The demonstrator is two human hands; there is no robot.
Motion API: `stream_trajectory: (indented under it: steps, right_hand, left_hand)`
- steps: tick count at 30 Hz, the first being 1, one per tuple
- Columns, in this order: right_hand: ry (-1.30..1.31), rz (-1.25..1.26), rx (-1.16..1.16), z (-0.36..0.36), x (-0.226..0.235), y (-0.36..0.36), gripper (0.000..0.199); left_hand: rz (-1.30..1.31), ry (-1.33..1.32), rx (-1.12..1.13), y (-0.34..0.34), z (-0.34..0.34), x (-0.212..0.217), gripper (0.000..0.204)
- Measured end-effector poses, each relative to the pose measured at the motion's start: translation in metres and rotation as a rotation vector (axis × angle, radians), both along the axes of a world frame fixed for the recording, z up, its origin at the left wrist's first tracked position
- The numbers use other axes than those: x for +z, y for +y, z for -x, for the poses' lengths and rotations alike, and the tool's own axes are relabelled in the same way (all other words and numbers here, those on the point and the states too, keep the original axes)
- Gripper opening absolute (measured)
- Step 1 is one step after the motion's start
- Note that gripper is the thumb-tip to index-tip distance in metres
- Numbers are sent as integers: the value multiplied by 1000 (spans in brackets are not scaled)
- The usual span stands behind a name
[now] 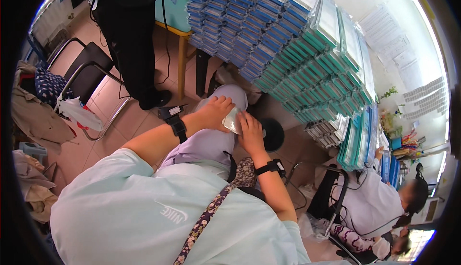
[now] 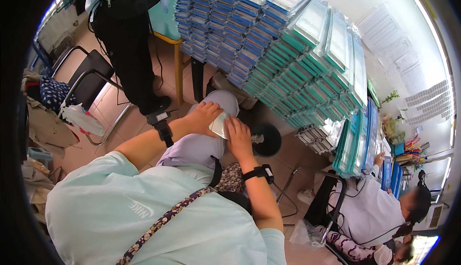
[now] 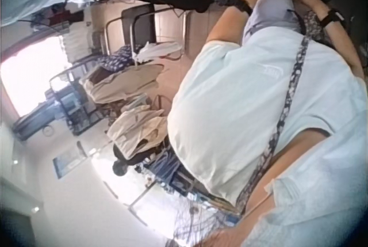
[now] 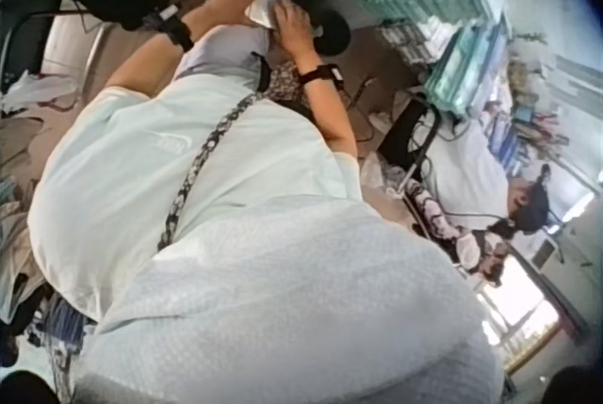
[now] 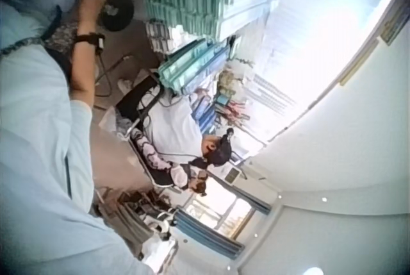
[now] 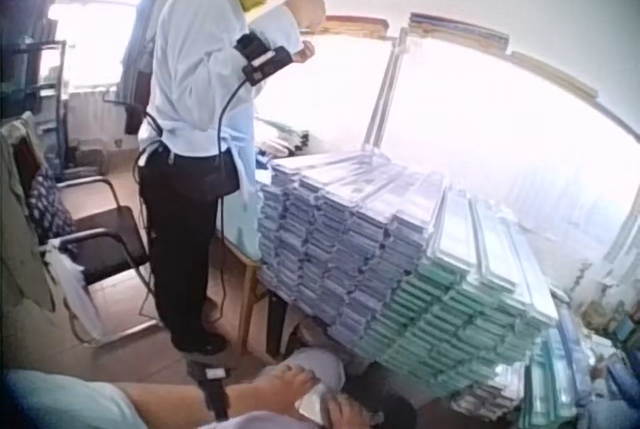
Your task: Sorting and placing long teal spirit levels or measuring tools into plastic sleeves for packaging.
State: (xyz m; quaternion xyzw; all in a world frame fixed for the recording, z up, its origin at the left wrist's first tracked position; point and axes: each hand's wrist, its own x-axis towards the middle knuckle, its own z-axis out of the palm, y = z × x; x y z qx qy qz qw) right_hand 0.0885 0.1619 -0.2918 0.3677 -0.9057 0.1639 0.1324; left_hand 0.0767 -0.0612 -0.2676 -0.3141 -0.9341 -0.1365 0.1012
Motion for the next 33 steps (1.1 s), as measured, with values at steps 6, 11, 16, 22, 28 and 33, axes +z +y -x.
stream_trajectory:
  steps: [6,11,16,22,28,33]
  right_hand:
    - [10,-185,-165,1,-20,3,72]
    - [-233,-361,-410,-1,-40,15,63]
    - [-493,-399,-454,3,-50,24,42]
    - [-600,-325,-451,7,-61,28,34]
    - [-772,-319,-379,0,-38,29,38]
    - [-829,-148,-225,2,-4,52,44]
  left_hand:
    - [-15,0,10,0,2,-2,91]
    - [-22,12,27,-4,2,-7,93]
    - [-30,-72,71,-10,-3,-6,102]
    - [-4,-101,57,-11,-2,0,104]
    - [-10,-181,50,-15,-3,3,105]
    - [-58,-222,28,-18,-3,8,104]
